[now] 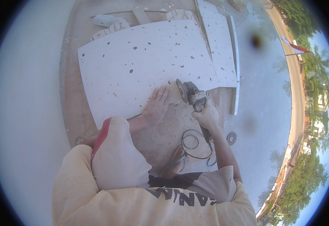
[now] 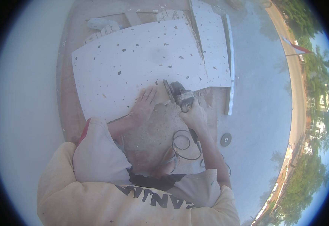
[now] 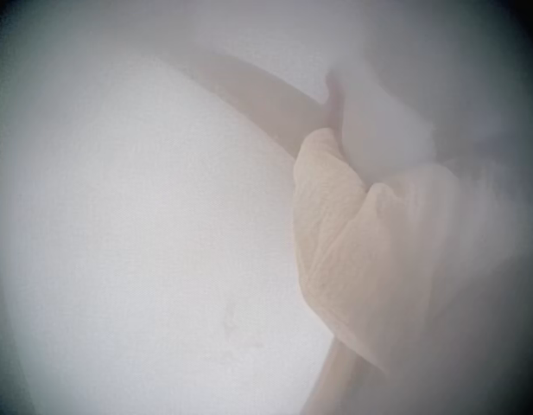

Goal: The person uses an angle grinder to cut a large white tile placed on the ground. They hold the tile steady with one hand while guiding the grinder along a marked line with the other. After completing the cut, they lift the separated piece to inspect the edge.

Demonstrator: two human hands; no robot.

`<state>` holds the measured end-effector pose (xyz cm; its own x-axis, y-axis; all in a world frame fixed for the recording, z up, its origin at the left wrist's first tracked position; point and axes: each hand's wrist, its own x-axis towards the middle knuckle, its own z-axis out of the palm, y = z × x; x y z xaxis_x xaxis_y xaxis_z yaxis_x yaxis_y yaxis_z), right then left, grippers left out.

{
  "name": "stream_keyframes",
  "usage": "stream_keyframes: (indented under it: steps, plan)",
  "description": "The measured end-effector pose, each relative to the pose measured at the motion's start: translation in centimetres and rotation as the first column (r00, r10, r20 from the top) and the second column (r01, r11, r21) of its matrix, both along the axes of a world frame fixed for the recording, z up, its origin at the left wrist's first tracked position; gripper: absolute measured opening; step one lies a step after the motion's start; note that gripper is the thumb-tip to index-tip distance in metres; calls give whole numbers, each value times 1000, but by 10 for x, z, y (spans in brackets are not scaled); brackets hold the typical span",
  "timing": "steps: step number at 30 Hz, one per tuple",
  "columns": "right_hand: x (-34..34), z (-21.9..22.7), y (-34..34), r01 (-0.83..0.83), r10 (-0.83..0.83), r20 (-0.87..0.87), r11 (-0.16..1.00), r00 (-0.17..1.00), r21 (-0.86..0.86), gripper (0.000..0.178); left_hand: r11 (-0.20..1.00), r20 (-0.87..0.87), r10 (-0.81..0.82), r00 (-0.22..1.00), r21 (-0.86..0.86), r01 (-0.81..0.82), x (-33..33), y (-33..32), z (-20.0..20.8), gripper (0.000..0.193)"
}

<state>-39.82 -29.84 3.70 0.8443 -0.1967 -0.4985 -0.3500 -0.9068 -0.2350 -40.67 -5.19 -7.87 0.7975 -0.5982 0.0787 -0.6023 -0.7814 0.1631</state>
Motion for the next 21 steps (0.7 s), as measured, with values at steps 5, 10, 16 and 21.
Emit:
stream_keyframes:
  steps: [5,10,16,21]
  plan:
    - [0,7,5,3,-3,5,1000,1000,-15,74,1000,-50,6,999,-19,-7,0,0,4,70]
    - [-2,-2,-1,5,-5,18,1000,1000,-3,75,999,-26,8,1000,-52,-9,0,-1,0,70]
    - [-2,-1,1,15,-15,15,1000,1000,7,76,1000,-13,12,1000,-23,-12,0,1,5,70]
    - [-5,-2,-1,27,-27,14,999,1000,22,75,999,-8,11,1000,-50,-11,1,0,3,69]
